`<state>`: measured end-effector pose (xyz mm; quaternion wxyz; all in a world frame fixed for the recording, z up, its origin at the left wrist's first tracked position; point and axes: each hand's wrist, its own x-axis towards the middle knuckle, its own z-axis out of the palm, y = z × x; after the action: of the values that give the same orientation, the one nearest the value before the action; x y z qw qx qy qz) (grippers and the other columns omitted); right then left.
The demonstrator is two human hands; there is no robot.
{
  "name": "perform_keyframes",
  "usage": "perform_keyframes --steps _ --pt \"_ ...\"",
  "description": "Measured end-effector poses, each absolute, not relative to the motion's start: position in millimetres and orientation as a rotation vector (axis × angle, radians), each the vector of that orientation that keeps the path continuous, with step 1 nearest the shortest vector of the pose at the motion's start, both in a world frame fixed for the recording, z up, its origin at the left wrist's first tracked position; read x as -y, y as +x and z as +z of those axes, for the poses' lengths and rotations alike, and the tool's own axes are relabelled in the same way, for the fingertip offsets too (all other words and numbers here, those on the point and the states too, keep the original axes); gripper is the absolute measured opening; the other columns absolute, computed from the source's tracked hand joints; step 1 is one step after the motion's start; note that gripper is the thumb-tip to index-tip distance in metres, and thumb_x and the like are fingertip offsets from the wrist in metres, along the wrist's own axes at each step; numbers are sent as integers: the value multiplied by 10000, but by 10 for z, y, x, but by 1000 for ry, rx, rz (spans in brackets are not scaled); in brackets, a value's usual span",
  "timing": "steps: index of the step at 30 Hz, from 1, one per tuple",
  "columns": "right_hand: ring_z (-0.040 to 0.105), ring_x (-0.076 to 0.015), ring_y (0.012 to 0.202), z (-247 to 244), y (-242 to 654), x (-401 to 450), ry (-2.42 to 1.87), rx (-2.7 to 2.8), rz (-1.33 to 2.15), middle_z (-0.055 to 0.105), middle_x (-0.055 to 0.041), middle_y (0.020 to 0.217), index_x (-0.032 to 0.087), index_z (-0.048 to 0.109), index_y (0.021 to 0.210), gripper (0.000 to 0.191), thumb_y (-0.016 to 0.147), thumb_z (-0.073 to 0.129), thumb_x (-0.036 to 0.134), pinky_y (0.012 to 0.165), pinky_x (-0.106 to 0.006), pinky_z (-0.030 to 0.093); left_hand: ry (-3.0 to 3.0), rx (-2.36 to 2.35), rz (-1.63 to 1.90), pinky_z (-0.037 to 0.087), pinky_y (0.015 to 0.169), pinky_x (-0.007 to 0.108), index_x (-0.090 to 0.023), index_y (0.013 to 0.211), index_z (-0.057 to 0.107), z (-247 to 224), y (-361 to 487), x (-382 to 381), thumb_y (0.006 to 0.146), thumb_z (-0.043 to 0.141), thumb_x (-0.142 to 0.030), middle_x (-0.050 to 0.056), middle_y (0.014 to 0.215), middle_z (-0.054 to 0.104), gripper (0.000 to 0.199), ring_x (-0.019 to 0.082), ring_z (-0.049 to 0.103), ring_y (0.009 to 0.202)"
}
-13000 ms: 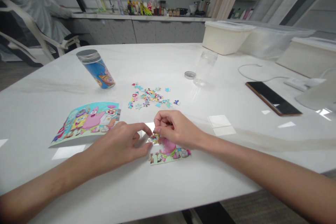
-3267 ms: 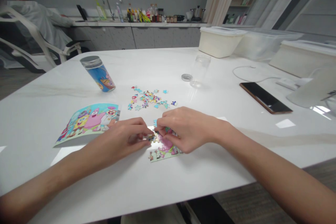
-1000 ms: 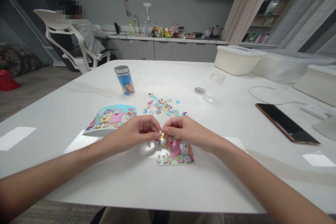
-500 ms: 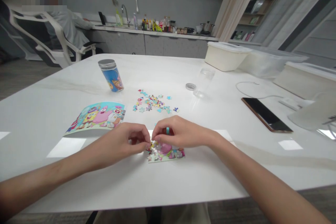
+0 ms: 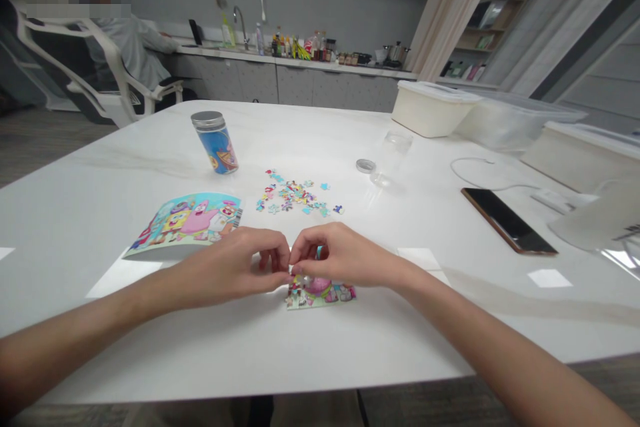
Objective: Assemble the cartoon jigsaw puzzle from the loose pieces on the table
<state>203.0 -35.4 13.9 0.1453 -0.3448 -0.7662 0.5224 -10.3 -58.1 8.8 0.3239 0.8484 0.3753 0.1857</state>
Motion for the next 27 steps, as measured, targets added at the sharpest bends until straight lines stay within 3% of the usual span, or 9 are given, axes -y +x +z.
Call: perform_keyframes --steps 4,9,27 --pt "564 -90 574 90 2002 377 -1021 2238 1413 672 13 679 165 707 835 76 798 656 207 543 -217 438 2673 -601 310 348 564 240 -183 741 609 142 -242 503 840 621 -167 -15 676 610 102 112 534 607" --pt "553 -86 559 23 1998 384 -1037 2255 1352 670 10 654 158 728 818 95 798 653 212 521 -206 428 2726 -384 138 353 532 234 -226 906 706 198 -265 525 852 634 -102 -20 689 667 154 105 563 576" --pt "492 -71 519 20 1984 422 -977 2406 1072 620 22 619 152 701 771 75 769 638 111 486 -189 387 2912 -395 105 298 483 285 -212 899 714 127 -229 590 879 602 -148 -7 605 657 131 134 524 507"
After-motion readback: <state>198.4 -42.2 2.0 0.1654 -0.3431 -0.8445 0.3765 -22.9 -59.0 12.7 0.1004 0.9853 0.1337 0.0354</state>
